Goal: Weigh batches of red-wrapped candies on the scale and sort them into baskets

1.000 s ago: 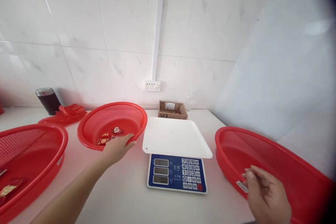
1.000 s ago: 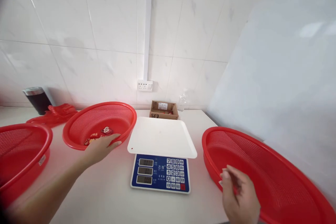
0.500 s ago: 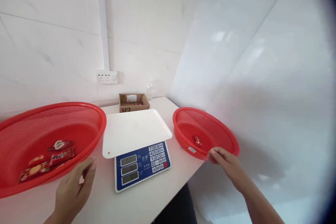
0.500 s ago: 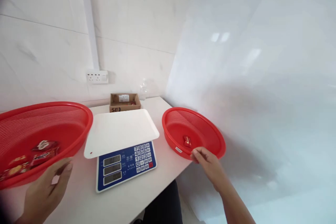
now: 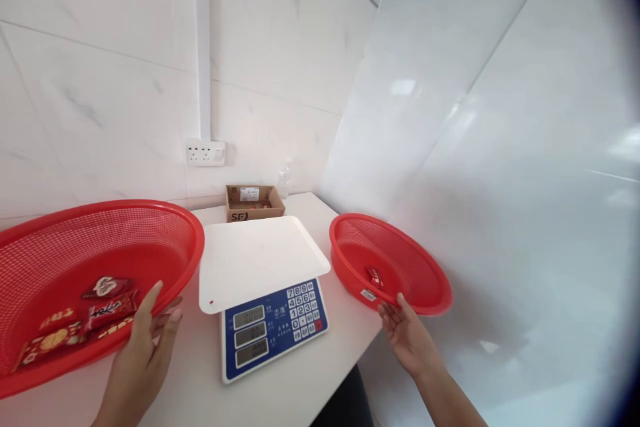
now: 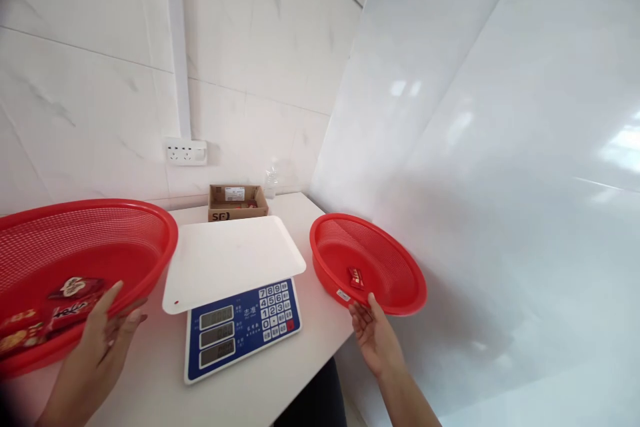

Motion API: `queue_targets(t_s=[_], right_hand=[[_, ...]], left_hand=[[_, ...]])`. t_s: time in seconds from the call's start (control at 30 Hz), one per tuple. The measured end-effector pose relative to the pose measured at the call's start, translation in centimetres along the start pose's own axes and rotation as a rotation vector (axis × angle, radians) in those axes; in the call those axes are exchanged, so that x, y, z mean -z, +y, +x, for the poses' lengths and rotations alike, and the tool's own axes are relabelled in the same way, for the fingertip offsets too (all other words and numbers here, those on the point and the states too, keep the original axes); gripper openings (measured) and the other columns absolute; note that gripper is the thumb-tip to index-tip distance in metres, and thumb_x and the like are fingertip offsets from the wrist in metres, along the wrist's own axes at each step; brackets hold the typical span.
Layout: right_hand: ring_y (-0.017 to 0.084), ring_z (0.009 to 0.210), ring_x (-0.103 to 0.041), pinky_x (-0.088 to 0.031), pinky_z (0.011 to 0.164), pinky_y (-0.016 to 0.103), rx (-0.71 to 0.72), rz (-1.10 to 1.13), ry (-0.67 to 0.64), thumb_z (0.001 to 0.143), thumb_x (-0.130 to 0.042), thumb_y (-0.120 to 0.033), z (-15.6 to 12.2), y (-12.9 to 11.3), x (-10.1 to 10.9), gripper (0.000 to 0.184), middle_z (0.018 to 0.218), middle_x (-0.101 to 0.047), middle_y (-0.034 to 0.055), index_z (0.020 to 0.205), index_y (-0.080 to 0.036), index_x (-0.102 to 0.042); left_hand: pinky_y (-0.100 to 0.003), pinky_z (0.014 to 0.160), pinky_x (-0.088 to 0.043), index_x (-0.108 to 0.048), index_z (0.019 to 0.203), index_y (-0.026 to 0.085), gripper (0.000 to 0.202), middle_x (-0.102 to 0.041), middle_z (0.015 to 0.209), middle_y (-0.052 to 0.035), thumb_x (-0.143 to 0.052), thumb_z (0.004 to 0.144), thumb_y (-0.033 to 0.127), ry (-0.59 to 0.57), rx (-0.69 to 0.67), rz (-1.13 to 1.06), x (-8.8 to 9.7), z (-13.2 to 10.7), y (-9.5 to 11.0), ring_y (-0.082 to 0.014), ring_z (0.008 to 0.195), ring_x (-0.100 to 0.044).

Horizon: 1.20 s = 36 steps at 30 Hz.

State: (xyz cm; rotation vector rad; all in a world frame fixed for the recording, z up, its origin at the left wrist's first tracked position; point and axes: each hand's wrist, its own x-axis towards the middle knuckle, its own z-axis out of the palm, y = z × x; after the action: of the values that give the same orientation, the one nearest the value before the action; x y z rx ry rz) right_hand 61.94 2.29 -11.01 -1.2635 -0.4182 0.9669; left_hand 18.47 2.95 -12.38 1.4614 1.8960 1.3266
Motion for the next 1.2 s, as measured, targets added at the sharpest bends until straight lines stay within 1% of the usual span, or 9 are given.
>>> queue_targets(t_s=[0.1, 0.27, 0.37, 0.5, 0.63, 0.8, 0.97, 1.1, 1.2], right_hand=[[0.018, 0.065, -0.069, -0.060, 0.056, 0.026, 0.113, 0.068, 0.076, 0.068, -0.070, -0.026, 0.6, -0.9, 0.2, 0.012, 0.068, -0.070, 0.0026, 0.074, -0.019, -0.062], [0.016, 0.053, -0.065, -0.056, 0.049, 0.023, 0.279, 0.087, 0.107, 0.061, -0.071, -0.023, 0.6, -5.2, -0.1, 0.014, 0.058, -0.066, 0.0004, 0.066, -0.019, -0.059], [0.015, 0.049, -0.063, -0.053, 0.044, 0.023, 0.321, 0.055, 0.054, 0.057, -0.074, -0.027, -0.6, -7.6, -1.7, 0.017, 0.055, -0.066, 0.0010, 0.063, -0.019, -0.060], [0.015, 0.047, -0.062, -0.051, 0.045, 0.023, 0.424, -0.082, -0.061, 0.055, -0.077, -0.038, -2.9, -9.3, -5.3, 0.026, 0.050, -0.064, 0.0007, 0.058, -0.018, -0.061], [0.017, 0.050, -0.062, -0.052, 0.049, 0.027, 0.547, -0.374, -0.151, 0.057, -0.075, -0.049, -4.8, -9.7, -8.5, 0.035, 0.053, -0.065, 0.0034, 0.061, -0.017, -0.063], [0.018, 0.055, -0.063, -0.051, 0.054, 0.028, 0.727, -0.779, -0.215, 0.070, -0.062, -0.052, -5.8, -9.4, -10.7, 0.035, 0.055, -0.066, 0.0043, 0.061, -0.019, -0.062], [0.016, 0.051, -0.059, -0.044, 0.047, 0.025, 0.901, -0.979, -0.320, 0.079, -0.052, -0.050, -6.3, -8.8, -12.0, 0.037, 0.052, -0.062, 0.0015, 0.058, -0.020, -0.057], [0.011, 0.040, -0.044, -0.034, 0.041, 0.022, 1.130, -1.074, -0.374, 0.084, -0.047, -0.046, -6.7, -8.5, -12.6, 0.040, 0.045, -0.050, -0.0020, 0.052, -0.021, -0.046], [0.008, 0.038, -0.037, -0.030, 0.040, 0.021, 1.311, -1.097, -0.402, 0.087, -0.046, -0.039, -7.0, -8.3, -12.7, 0.038, 0.045, -0.046, -0.0035, 0.054, -0.021, -0.042]], left_hand=[[-0.034, 0.071, -0.058, -0.041, 0.132, 0.024, 0.061, -0.069, 0.106, -0.0108, -0.045, 0.081, 0.057, 0.002, 0.009, 0.004, 0.2, -0.3, 0.3, -0.0260, 0.097, -0.068], [-0.036, 0.078, -0.057, -0.049, 0.121, 0.027, 0.050, -0.068, 0.112, -0.0084, -0.043, 0.081, 0.056, 0.055, 0.012, 0.019, 0.5, -0.2, 0.2, -0.0256, 0.102, -0.065], [-0.041, 0.081, -0.055, -0.052, 0.115, 0.027, 0.049, -0.069, 0.109, -0.0083, -0.041, 0.079, 0.059, 0.091, 0.040, 0.042, 0.8, 0.0, 0.0, -0.0277, 0.101, -0.065], [-0.042, 0.081, -0.054, -0.054, 0.110, 0.026, 0.052, -0.070, 0.103, -0.0088, -0.041, 0.075, 0.063, 0.134, 0.049, 0.001, 0.8, 0.3, -0.5, -0.0285, 0.099, -0.066], [-0.041, 0.082, -0.053, -0.053, 0.110, 0.027, 0.052, -0.071, 0.102, -0.0079, -0.042, 0.075, 0.063, 0.123, 0.044, -0.009, 0.6, 0.4, -0.9, -0.0277, 0.099, -0.066], [-0.035, 0.076, -0.056, -0.054, 0.107, 0.027, 0.046, -0.072, 0.097, -0.0061, -0.043, 0.078, 0.061, 0.140, -0.025, 0.013, 0.6, 0.3, -0.9, -0.0251, 0.096, -0.067], [-0.033, 0.073, -0.056, -0.054, 0.108, 0.026, 0.045, -0.072, 0.098, -0.0059, -0.042, 0.080, 0.059, 0.160, -0.064, 0.016, 0.6, 0.2, -0.7, -0.0236, 0.096, -0.067], [-0.031, 0.069, -0.057, -0.054, 0.107, 0.025, 0.044, -0.071, 0.100, -0.0070, -0.043, 0.080, 0.058, 0.166, -0.076, 0.022, 0.5, 0.2, -0.7, -0.0240, 0.095, -0.068], [-0.032, 0.070, -0.057, -0.054, 0.108, 0.025, 0.044, -0.072, 0.099, -0.0071, -0.043, 0.080, 0.058, 0.161, -0.075, 0.021, 0.5, 0.1, -0.9, -0.0241, 0.095, -0.068]])
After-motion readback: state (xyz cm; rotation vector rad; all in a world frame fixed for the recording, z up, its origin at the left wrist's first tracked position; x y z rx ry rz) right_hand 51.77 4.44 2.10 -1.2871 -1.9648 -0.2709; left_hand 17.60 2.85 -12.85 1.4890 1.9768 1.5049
